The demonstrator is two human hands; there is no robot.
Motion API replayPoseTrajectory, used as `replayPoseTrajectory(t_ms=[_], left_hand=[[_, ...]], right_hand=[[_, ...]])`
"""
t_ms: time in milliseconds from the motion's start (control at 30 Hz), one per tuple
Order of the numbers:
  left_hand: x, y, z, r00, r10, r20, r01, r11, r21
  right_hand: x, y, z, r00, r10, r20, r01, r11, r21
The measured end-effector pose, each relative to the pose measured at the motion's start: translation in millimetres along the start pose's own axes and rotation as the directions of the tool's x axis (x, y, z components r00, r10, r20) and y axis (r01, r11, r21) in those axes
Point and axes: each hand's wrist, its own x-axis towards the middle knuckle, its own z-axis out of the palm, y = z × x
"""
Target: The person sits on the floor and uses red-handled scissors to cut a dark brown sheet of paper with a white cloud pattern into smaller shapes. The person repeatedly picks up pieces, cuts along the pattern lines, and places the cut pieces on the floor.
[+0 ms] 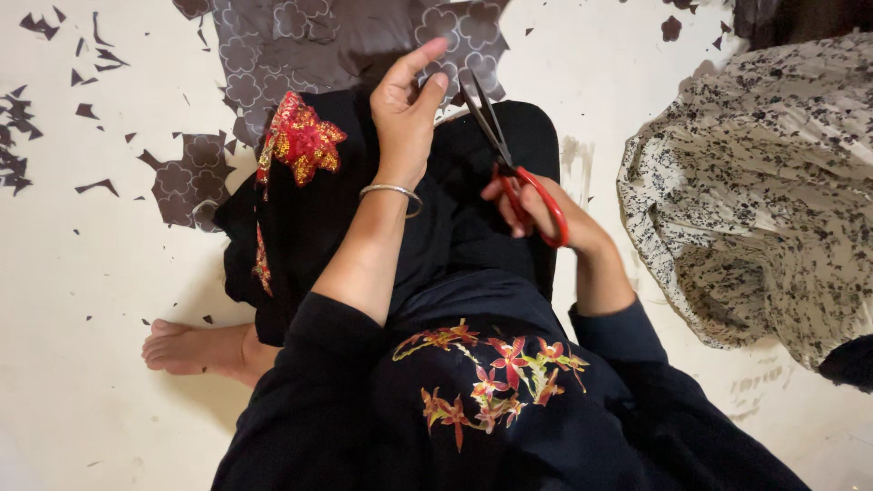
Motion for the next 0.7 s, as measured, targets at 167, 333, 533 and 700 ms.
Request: replayPoseTrajectory(t_ms=[167,333,533,700], left_hand=[[1,5,-1,0.997,0.075,-0.011,-0.074,0.996,0.043],[-4,13,5,0.997,0.011,0.076,-0.019,0.994,0.105],[-5,23,7,0.988,-0.089,0.129,0.082,0.995,0.061],[-3,25,9,0.954,-0.148,0.26,0.153,0.988,-0.002]], right_hand=[[-32,-19,-26,0.99,-0.059,0.127,0.069,0.994,-0.079],[-36,-27,-29,1.0,0.004,0.026,-0.001,0.995,-0.1],[-24,-33,-29,0.996,0.081,0.038,-0.074,0.983,-0.166],[-23,-31,-30,0.995,0.083,0.046,-0.076,0.987,-0.141]])
